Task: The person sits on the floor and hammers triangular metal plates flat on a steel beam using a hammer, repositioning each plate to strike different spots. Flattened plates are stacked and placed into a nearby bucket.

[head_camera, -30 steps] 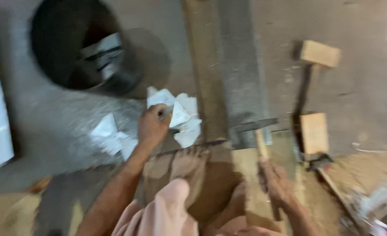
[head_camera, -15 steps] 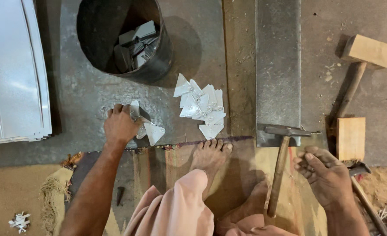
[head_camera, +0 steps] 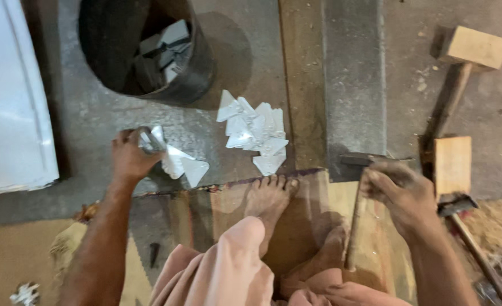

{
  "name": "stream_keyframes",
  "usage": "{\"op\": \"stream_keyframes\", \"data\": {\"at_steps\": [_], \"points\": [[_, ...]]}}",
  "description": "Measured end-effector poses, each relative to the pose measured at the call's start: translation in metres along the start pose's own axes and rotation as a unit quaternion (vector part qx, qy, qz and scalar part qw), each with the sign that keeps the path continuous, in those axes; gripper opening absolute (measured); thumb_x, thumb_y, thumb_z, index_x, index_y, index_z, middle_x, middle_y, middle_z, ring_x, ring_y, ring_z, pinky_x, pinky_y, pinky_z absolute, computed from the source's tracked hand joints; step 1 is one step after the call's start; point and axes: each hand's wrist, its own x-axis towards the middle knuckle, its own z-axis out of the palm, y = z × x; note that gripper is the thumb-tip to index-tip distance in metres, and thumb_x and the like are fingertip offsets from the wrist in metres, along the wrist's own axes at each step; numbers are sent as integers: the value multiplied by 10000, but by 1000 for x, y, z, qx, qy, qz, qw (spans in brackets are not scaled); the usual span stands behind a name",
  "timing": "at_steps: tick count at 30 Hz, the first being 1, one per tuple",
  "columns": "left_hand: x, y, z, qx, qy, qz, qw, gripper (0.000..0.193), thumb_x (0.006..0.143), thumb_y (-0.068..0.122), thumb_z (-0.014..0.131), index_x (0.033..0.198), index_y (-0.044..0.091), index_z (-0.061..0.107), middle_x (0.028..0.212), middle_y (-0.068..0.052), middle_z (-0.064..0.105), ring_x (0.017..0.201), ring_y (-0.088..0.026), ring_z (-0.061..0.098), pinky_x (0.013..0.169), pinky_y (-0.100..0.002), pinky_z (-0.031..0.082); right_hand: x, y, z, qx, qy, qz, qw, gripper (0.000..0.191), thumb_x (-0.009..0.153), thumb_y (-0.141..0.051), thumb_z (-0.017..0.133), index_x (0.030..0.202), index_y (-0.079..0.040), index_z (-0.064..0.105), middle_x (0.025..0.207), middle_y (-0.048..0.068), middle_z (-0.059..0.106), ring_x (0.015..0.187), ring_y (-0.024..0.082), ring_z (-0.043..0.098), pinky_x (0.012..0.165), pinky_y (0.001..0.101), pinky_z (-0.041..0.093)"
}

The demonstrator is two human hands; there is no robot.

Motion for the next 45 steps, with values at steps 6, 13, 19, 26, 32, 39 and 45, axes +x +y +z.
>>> {"op": "stream_keyframes", "data": {"at_steps": [6, 13, 19, 26, 32, 39, 45], "points": [[5, 2, 7, 73, -17, 49, 996, 733, 766, 502, 894, 1276, 22, 677, 1112, -220, 711, 1001, -362, 691, 855, -494, 577, 46, -25, 34, -237, -1, -160, 958, 162, 947, -163, 734, 906, -8, 714, 733, 76, 726, 668, 130, 681, 612, 305, 545], [-15, 23, -11, 37, -31, -87, 995, 774, 874, 380, 937, 1379, -82, 578, 1022, -296, 733, 866, -352, 740, 763, -449, 603, 88, -16, 62, -446, -10, -390, 805, 188, 867, -207, 811, 905, -42, 728, 856, 172, 721, 770, 375, 688, 674, 441, 525], [-32, 76, -28, -375, -103, -172, 905, 483, 926, 152, 774, 1314, -52, 572, 1089, -181, 701, 926, -251, 710, 774, -402, 608, 77, -23, 41, -366, 30, -331, 869, 228, 943, -248, 750, 926, -22, 727, 847, 164, 735, 711, 269, 709, 648, 382, 548], [9, 225, 14, -616, -219, -71, 754, 267, 970, 153, 673, 1213, 44, 676, 1084, -39, 725, 934, -159, 673, 788, -339, 587, -5, 34, -5, -444, 148, -173, 866, 403, 832, -284, 777, 1075, 8, 639, 864, 224, 711, 731, 386, 686, 673, 477, 526], [37, 334, 71, -644, -295, -97, 699, 172, 923, 153, 724, 1013, 8, 706, 957, -64, 727, 840, -144, 719, 688, -309, 659, -48, 90, -23, -431, 130, -87, 888, 317, 870, -287, 717, 930, -3, 589, 771, 246, 668, 698, 421, 649, 659, 499, 505], [41, 345, 110, -666, -324, -88, 666, 135, 911, 111, 749, 920, -3, 676, 923, -59, 702, 838, -158, 714, 706, -332, 668, -72, 77, -44, -387, 91, -97, 912, 339, 1016, -335, 559, 965, -6, 624, 663, 269, 574, 625, 455, 599, 598, 521, 462], [39, 346, 118, -657, -297, -60, 690, 130, 880, 89, 768, 858, -9, 686, 846, -42, 709, 745, -136, 695, 642, -311, 622, -61, 76, -35, -436, 91, -105, 889, 324, 1004, -336, 579, 970, -18, 633, 703, 290, 607, 692, 496, 616, 607, 554, 452]]}}
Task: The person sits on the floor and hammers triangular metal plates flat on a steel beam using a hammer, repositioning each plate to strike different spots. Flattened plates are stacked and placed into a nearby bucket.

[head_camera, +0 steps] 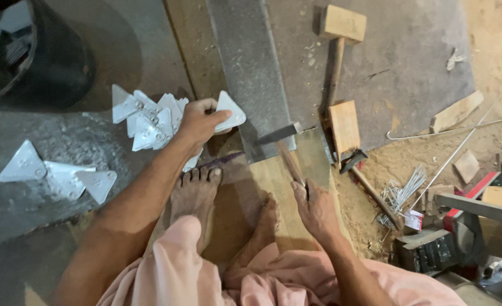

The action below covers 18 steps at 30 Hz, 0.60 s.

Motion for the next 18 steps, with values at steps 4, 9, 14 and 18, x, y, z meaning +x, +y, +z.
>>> {"op": "stream_keyframes", "data": {"at_steps": [4, 9, 14, 18], "points": [[-2, 4, 5, 108, 40, 50, 992, 139, 867, 80, 799, 827, -13, 704, 776, -38, 685, 688, -102, 618, 572, -289, 504, 8, -17, -4, -12, 25, -26, 999, 323, 976, -332, 623, 947, -13, 582, 690, 279, 617, 673, 490, 617, 607, 553, 455], [-6, 15, 14, 164, 86, 38, 982, 143, 827, 92, 786, 783, -6, 691, 727, -60, 705, 631, -112, 652, 538, -296, 519, 17, -51, -8, -10, 74, -68, 995, 319, 971, -351, 638, 986, -39, 573, 721, 270, 633, 676, 486, 623, 590, 557, 459], [-11, 24, 17, 217, 101, 52, 969, 149, 823, 116, 799, 809, -7, 716, 740, -81, 731, 631, -115, 670, 570, -308, 523, 28, -68, -9, -55, 0, 6, 998, 328, 975, -386, 617, 1093, -84, 574, 736, 288, 659, 715, 507, 644, 640, 585, 466], [-14, 25, 16, 258, 107, 87, 956, 167, 823, 155, 809, 861, 7, 741, 774, -88, 749, 681, -139, 680, 625, -340, 530, 26, -69, -11, -50, 13, 0, 999, 340, 994, -398, 599, 1048, -66, 549, 744, 288, 671, 737, 508, 653, 670, 586, 475]]}}
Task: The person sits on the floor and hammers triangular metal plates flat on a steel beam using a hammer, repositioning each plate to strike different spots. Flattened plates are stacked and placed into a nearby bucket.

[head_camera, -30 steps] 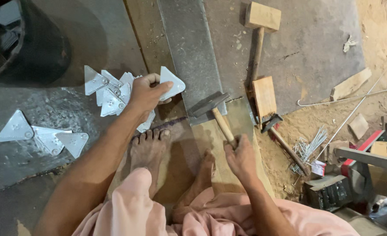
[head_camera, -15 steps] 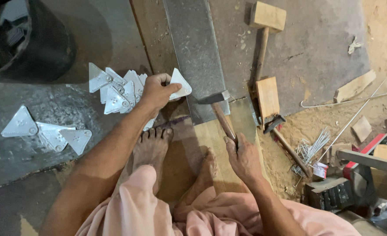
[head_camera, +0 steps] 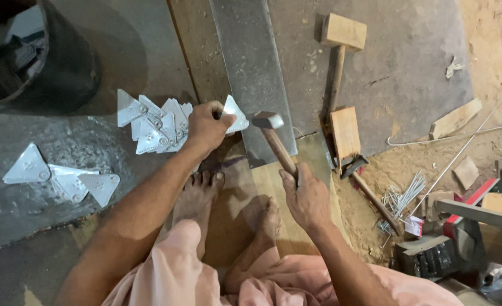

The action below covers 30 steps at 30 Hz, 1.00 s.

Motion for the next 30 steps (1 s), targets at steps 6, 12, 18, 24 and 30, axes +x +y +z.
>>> {"op": "stream_keyframes", "data": {"at_steps": [6, 12, 18, 24, 30], "points": [[1, -4, 2, 22, 6, -12, 1000, 192, 792, 187, 810, 868, 25, 741, 782, -88, 748, 696, -159, 705, 657, -357, 543, 1, -1, 2, -25, -20, -39, 999, 323, 986, -382, 577, 1080, -75, 548, 781, 295, 683, 741, 520, 647, 650, 603, 477], [5, -9, 4, 36, 16, 15, 999, 233, 790, 207, 814, 866, 6, 724, 773, -144, 737, 708, -231, 707, 664, -391, 536, 4, -1, -6, 79, 6, -25, 997, 342, 995, -372, 531, 1094, -56, 616, 694, 205, 667, 605, 393, 639, 552, 494, 480], [3, -14, 1, 42, 21, 37, 998, 256, 770, 237, 795, 853, 7, 718, 797, -144, 745, 716, -229, 722, 670, -387, 543, -7, -6, -18, 59, 216, -223, 949, 380, 1072, -343, 526, 1141, 19, 622, 785, 212, 649, 676, 337, 637, 611, 409, 494], [-1, 0, -4, 48, 15, 29, 998, 259, 785, 251, 789, 872, 16, 722, 801, -156, 744, 735, -264, 723, 697, -411, 544, 17, 7, 20, -59, -76, 11, 995, 447, 1051, -427, 555, 1143, 8, 600, 893, 296, 685, 878, 499, 635, 772, 563, 474], [-48, -39, -84, 159, 103, 81, 978, 196, 844, 189, 759, 978, 51, 724, 952, -154, 739, 884, -334, 709, 805, -443, 552, 13, 103, 44, 162, -133, 3, 978, 475, 1022, -432, 428, 886, -34, 650, 742, 213, 637, 645, 341, 624, 594, 472, 508]]}}
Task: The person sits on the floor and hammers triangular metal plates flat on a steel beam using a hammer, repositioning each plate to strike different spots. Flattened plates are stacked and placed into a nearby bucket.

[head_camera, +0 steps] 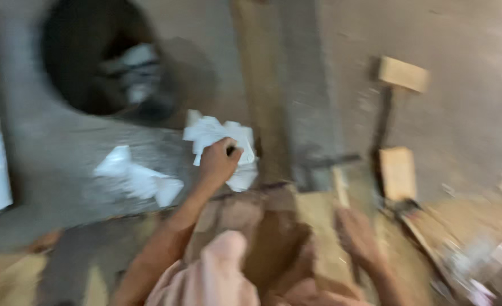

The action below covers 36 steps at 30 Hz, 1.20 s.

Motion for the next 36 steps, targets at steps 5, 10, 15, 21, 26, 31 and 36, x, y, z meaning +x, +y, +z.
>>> {"op": "stream_keyframes", "data": {"at_steps": [5, 10, 15, 21, 26, 31, 36], "points": [[-52, -101, -114, 202, 158, -40, 966, 353, 851, 156, 763, 1186, 73, 692, 1197, -173, 679, 1123, -416, 599, 970, -490, 482, 3, 34, -3, -145, 170, -30, 974, 321, 1064, -295, 584, 1231, -55, 717, 920, 202, 700, 869, 357, 681, 758, 445, 530], [-71, -151, -195, 338, 114, -53, 933, 710, 726, 266, 849, 1348, 19, 611, 1326, -192, 610, 1201, -440, 542, 1019, -531, 444, 5, 26, -32, 307, 136, 13, 942, 321, 975, 40, 524, 1274, 72, 637, 1094, 152, 687, 996, 280, 700, 921, 429, 539], [-60, -154, -203, 350, 50, -122, 928, 758, 698, 355, 885, 1344, 56, 624, 1319, -205, 597, 1210, -459, 519, 1009, -530, 458, 9, 21, -42, 502, 61, 60, 860, 222, 1031, 22, 533, 1244, 22, 594, 1124, 106, 676, 1051, 259, 673, 982, 424, 531], [-50, -146, -214, 259, 49, -131, 956, 696, 703, 377, 902, 1251, 19, 664, 1262, -230, 654, 1235, -417, 560, 983, -508, 496, 4, 6, -35, 586, 2, 27, 810, 166, 1045, 22, 615, 1194, -36, 570, 1165, 134, 654, 1049, 250, 653, 934, 388, 540], [-64, -124, -199, -52, 2, -256, 965, 594, 816, 186, 865, 1296, -42, 599, 1083, -184, 733, 933, -240, 691, 764, -375, 560, 8, -32, -44, 486, 24, 42, 872, 309, 961, -76, 686, 1242, 36, 625, 1114, 92, 662, 1001, 204, 633, 806, 337, 530], [-64, -80, -143, -274, -82, -255, 924, 788, 801, 146, 793, 1503, 53, 446, 1053, -102, 677, 884, -171, 657, 747, -352, 559, 51, -84, -25, 412, 46, -36, 909, 218, 936, -71, 708, 1108, 47, 645, 959, 121, 707, 854, 233, 722, 777, 355, 606], [-37, -25, -87, -491, -151, -178, 839, 767, 867, 143, 780, 1557, 59, 456, 1039, -54, 643, 930, -164, 625, 819, -337, 545, 97, -123, 11, 7, 174, -233, 957, 207, 841, -111, 802, 1018, -33, 727, 973, 133, 761, 882, 237, 763, 797, 364, 589]]}}
